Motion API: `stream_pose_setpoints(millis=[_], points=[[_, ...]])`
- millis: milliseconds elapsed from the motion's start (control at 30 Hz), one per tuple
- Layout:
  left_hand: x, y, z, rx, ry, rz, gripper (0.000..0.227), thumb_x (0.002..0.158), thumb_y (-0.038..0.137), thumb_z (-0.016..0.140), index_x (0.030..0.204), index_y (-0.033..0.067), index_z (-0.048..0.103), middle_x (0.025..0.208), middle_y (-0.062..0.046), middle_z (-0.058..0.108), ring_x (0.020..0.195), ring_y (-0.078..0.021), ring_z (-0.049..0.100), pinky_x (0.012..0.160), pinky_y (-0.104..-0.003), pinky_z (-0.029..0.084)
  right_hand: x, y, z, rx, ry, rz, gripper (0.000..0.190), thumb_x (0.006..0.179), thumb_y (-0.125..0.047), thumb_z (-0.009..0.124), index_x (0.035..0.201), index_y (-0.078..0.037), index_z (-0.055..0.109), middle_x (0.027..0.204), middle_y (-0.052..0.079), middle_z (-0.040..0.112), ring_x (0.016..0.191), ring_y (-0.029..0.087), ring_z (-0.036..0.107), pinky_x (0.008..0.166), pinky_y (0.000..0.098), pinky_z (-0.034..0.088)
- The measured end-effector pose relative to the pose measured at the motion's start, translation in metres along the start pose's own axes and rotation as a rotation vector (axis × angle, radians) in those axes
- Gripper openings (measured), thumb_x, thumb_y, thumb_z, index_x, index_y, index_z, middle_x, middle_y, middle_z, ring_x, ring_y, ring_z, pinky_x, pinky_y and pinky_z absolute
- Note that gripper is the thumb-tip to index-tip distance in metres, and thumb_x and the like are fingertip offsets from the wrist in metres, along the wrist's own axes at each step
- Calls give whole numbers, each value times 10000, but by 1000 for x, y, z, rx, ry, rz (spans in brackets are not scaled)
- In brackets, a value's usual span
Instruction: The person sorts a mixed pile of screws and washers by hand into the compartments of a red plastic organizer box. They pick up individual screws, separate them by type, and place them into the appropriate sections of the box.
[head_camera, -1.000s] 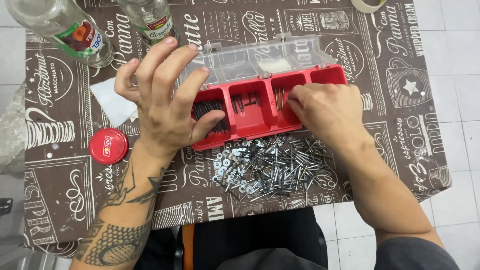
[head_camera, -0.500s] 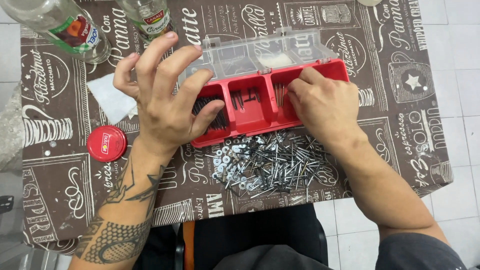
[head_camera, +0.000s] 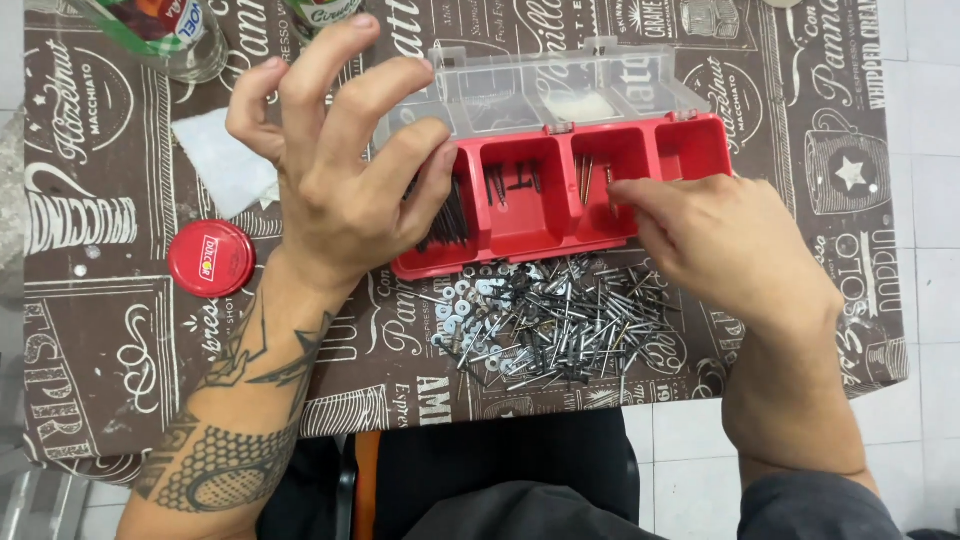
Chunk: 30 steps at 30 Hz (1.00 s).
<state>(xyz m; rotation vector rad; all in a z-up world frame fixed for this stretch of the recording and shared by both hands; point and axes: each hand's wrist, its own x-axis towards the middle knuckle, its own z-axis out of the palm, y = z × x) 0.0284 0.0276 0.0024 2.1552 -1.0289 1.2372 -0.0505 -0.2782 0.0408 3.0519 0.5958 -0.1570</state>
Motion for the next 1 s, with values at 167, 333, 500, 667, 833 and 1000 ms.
stream_pose_setpoints(millis=[167,333,500,667,833,1000], points=[[-1,-1,-3,-19,-34,10,158,1029,66,748,885,97,690,1196,-86,722,1239,-388,591,1062,-489,208,2,-6,0,-110,-90,42,398,1037,-202,463,1395,-179,635,588,42,665,453,264,627,397,439,479],[-6,-4,0,-23,-32,3,151,990,39,756,871,93,680,1193,-88,713,1206,-329,506,1002,-489,230,2,-13,-1,-285,-15,9,582,1025,-186,474,1605,-147,467,626,-22,579,384,217,535,356,448,495],[-32,-10,9,-17,-98,-5,157,1137,130,866,1004,122,782,1292,-115,719,1152,-457,635,1085,-520,111,-3,-20,-4,-397,-138,54,760,955,-354,537,1677,-175,381,664,0,686,468,263,659,402,435,549],[-15,-8,2,-59,-87,50,143,1083,74,806,963,45,733,1182,-166,664,1026,-393,572,953,-497,407,2,-31,-8,-432,-226,74,833,923,-422,530,1705,-216,330,541,-22,611,396,209,608,386,387,557],[-15,-7,0,-15,-92,56,181,1107,142,760,963,69,678,1118,-151,616,983,-341,550,861,-449,436,-1,-28,0,-382,-101,10,834,915,-369,598,1678,-126,365,716,31,658,548,290,640,412,451,566],[-15,-4,-2,33,-105,31,177,1135,201,718,979,120,699,1054,-88,600,870,-300,512,783,-401,397,3,-33,-3,-337,-140,51,846,923,-296,568,1700,-87,307,616,55,632,471,287,608,396,447,522]])
